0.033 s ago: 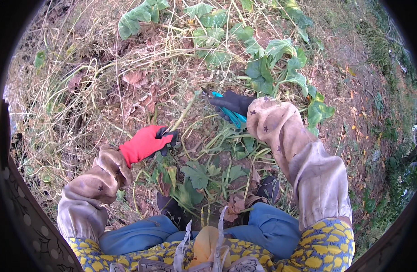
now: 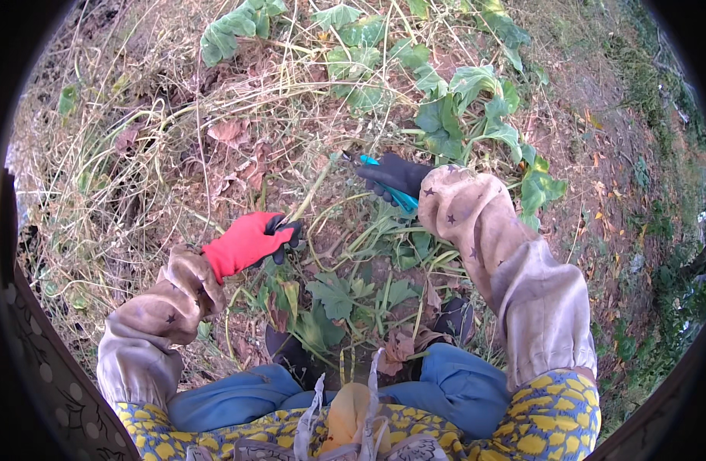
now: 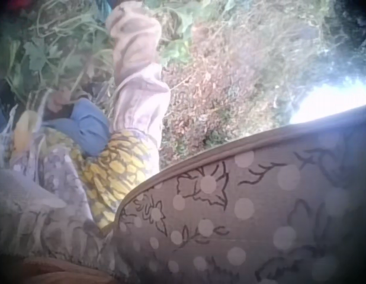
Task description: The person uses pruning shears to cut and remove plant stems and vines from the ground. They repeatedly grasp stems with one hand and cut them with the shears in the other, clearing the area of overgrown vegetation.
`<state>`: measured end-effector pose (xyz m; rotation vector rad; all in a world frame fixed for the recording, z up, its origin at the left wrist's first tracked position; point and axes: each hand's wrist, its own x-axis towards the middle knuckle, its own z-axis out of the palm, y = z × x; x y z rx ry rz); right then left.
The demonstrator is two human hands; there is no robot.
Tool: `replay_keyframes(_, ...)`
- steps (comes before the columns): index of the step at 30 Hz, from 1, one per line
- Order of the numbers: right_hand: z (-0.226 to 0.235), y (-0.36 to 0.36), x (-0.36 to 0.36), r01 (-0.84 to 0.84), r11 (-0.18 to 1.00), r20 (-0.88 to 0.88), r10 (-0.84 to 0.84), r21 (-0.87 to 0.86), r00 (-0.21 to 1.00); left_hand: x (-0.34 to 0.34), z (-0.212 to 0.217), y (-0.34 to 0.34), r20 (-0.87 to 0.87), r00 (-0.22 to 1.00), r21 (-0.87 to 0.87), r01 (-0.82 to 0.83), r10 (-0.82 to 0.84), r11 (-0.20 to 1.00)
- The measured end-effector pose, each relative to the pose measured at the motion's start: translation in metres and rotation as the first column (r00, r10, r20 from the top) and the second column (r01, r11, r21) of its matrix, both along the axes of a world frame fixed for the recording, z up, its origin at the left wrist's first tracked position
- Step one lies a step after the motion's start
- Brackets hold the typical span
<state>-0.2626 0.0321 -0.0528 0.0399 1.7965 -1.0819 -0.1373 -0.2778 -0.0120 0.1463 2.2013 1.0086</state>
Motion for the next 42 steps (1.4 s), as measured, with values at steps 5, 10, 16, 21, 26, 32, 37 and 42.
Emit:
replay_keyframes(5, 0.009, 0.024, 0.021, -0.059, 0.994, -0.17, 0.074, 0.094, 0.983, 0.02, 0.021, 0.009, -0.023, 0.999, -0.107, 0.033, -0.035, 0.994)
replay_keyframes(10, 0.041, 0.03, 0.044, -0.198, 0.97, -0.146, 0.177, -0.141, 0.973, 0.034, 0.03, 0.003, -0.1, 0.994, 0.013, -0.044, 0.045, 0.999)
replay_keyframes(16, 0.051, 0.022, 0.069, -0.473, 0.867, -0.137, 0.455, -0.159, 0.88, 0.04, 0.028, 0.006, -0.159, 0.984, 0.056, -0.076, 0.084, 0.996)
replay_keyframes(21, 0.053, 0.002, 0.081, -0.393, 0.893, -0.087, 0.383, -0.218, 0.92, 0.044, 0.023, 0.011, -0.277, 0.961, -0.028, 0.011, -0.019, 1.0)
replay_keyframes(26, 0.048, 0.003, 0.09, -0.291, 0.94, -0.094, 0.278, -0.18, 0.956, 0.035, 0.024, 0.005, -0.266, 0.951, -0.086, 0.137, -0.155, 0.987)
replay_keyframes(32, 0.051, 0.009, 0.09, -0.184, 0.965, -0.082, 0.171, -0.185, 0.982, 0.022, 0.014, -0.044, -0.344, 0.755, -0.518, 0.344, -0.559, 0.783)
replay_keyframes(37, 0.056, 0.015, 0.093, -0.227, 0.959, -0.123, 0.208, -0.168, 0.97, 0.018, 0.004, -0.051, -0.401, 0.666, -0.534, 0.389, -0.629, 0.751)
replay_keyframes(42, 0.061, 0.014, 0.097, -0.167, 0.984, -0.105, 0.16, -0.063, 0.982, 0.018, -0.001, -0.055, -0.474, 0.706, -0.408, 0.353, -0.526, 0.842)
